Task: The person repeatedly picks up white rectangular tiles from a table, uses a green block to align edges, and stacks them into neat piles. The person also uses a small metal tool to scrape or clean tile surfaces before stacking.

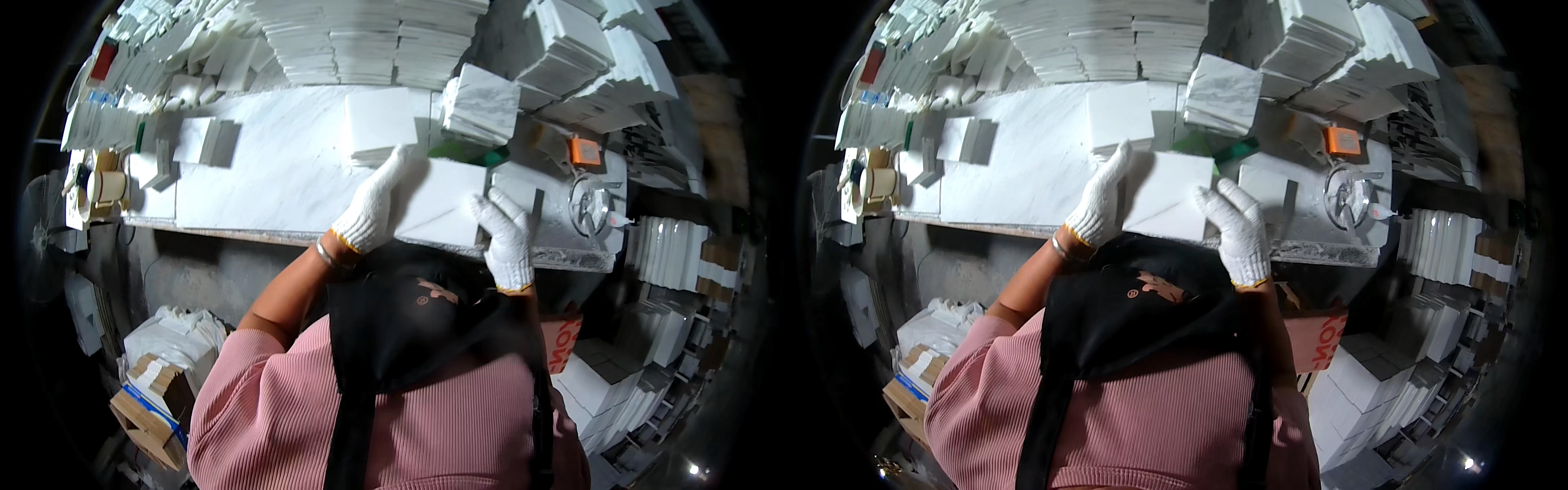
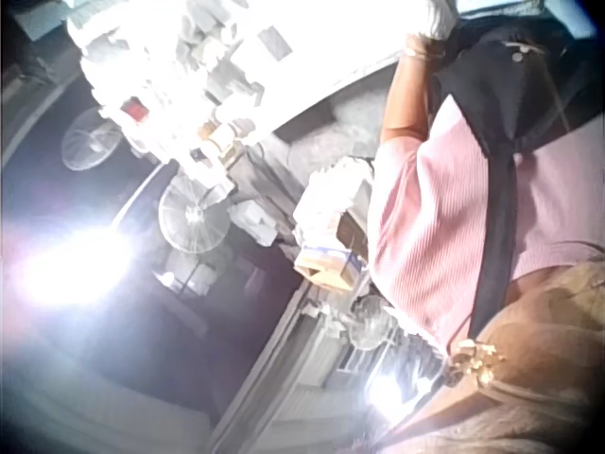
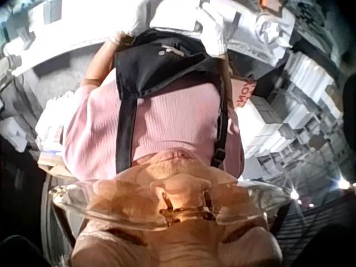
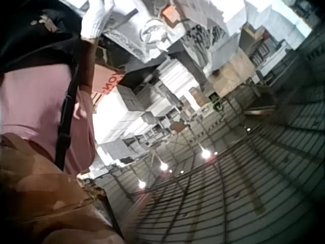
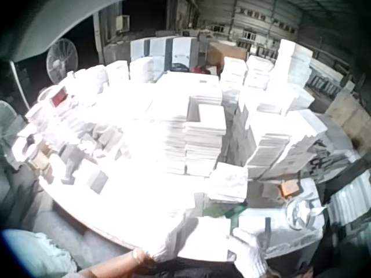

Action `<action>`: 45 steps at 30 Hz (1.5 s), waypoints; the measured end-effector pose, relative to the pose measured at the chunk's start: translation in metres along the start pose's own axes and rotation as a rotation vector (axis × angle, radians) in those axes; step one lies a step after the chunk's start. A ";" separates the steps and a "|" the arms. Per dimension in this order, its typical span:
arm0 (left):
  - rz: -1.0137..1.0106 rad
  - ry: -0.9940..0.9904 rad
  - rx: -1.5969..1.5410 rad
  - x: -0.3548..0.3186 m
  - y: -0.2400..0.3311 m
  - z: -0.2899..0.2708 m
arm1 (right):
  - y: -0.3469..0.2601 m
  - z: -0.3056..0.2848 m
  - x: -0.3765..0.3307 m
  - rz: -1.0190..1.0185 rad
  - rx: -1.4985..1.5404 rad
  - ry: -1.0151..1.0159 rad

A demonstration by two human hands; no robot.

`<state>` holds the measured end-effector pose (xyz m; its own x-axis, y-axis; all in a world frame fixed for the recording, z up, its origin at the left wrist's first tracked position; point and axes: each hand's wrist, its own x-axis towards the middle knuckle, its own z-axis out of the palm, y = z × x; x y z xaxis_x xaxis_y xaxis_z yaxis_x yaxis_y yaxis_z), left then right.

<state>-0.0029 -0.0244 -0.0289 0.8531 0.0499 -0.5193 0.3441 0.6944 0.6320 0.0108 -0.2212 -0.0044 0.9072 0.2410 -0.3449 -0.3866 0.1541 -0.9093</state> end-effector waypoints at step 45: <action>0.087 -0.159 0.189 0.008 0.046 -0.065 | 0.026 0.029 0.091 -0.064 -0.036 -0.071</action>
<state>-0.0053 0.0546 -0.0416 0.9284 -0.0200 -0.3710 0.3212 0.5451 0.7744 0.0790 -0.1673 -0.0523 0.9152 0.2992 -0.2698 -0.3211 0.1374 -0.9370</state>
